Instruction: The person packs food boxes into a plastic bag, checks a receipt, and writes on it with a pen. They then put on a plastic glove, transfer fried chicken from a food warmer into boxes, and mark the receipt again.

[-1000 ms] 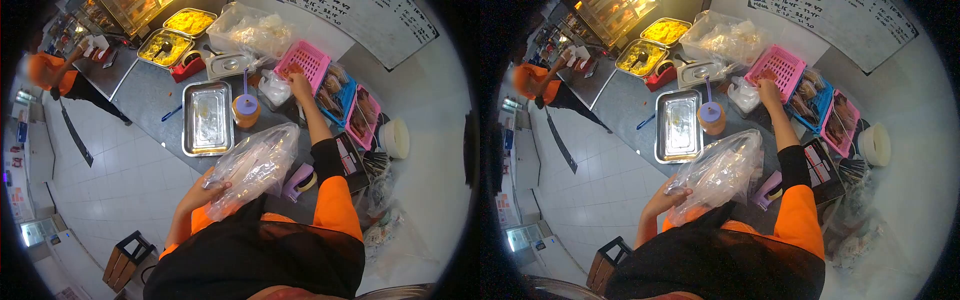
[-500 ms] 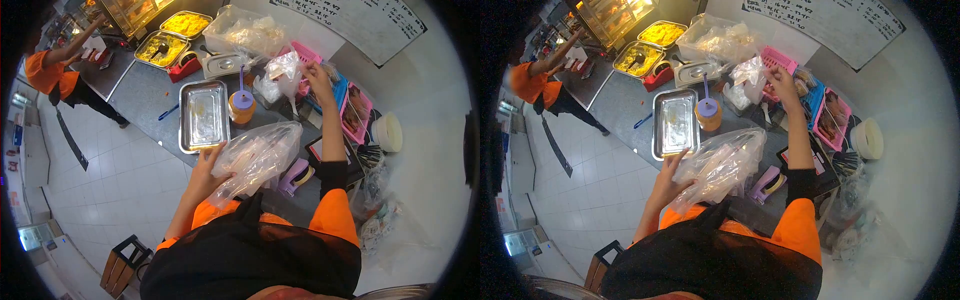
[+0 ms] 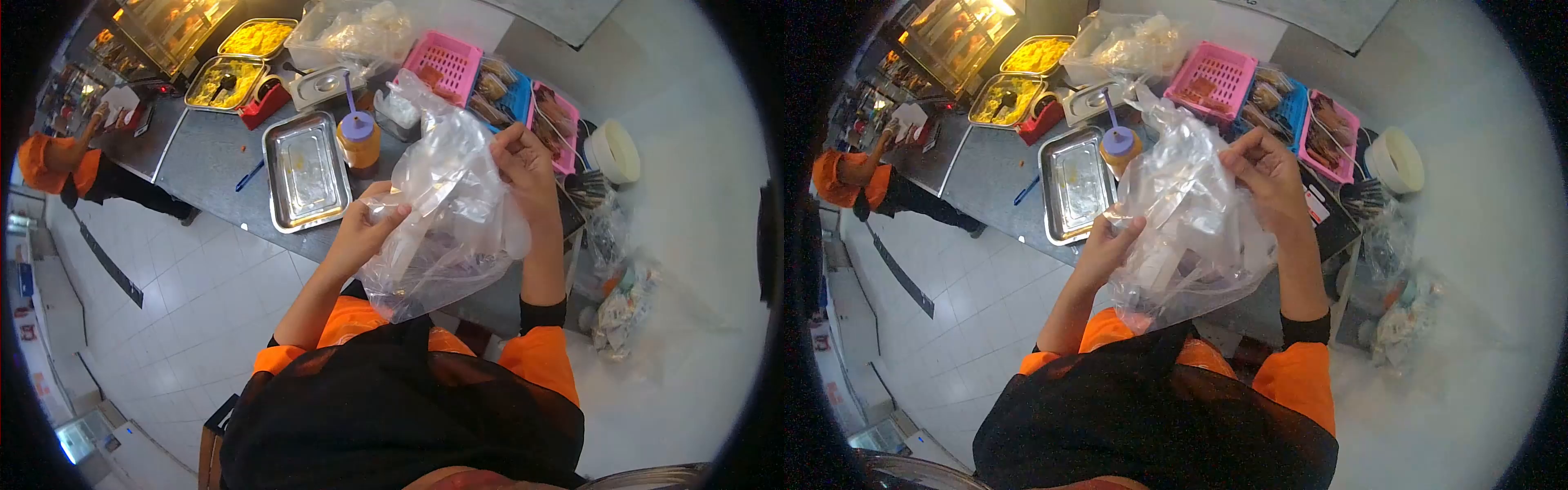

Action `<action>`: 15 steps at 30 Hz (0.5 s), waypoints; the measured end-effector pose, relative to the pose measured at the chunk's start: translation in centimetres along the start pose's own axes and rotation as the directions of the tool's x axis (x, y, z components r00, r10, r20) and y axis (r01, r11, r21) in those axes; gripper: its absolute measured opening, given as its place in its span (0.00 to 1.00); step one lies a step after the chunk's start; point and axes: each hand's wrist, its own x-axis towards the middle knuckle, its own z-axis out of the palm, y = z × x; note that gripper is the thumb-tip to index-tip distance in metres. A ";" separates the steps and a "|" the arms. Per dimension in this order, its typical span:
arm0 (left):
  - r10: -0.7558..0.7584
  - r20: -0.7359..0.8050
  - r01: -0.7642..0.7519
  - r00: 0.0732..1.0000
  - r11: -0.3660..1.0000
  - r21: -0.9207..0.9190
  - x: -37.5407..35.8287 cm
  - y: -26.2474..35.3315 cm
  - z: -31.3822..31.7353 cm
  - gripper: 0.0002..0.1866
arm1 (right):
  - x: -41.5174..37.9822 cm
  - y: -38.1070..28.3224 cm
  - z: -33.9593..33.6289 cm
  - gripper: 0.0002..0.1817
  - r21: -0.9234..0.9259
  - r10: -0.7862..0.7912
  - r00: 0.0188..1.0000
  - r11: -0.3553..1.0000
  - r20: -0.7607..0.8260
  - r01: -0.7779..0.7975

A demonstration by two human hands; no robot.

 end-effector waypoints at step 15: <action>0.044 -0.214 -0.114 0.976 0.938 -0.328 -4.7 -4.5 -0.5 0.12 | -5.5 1.9 1.0 0.13 -0.131 -0.044 0.997 0.991 -0.060 0.036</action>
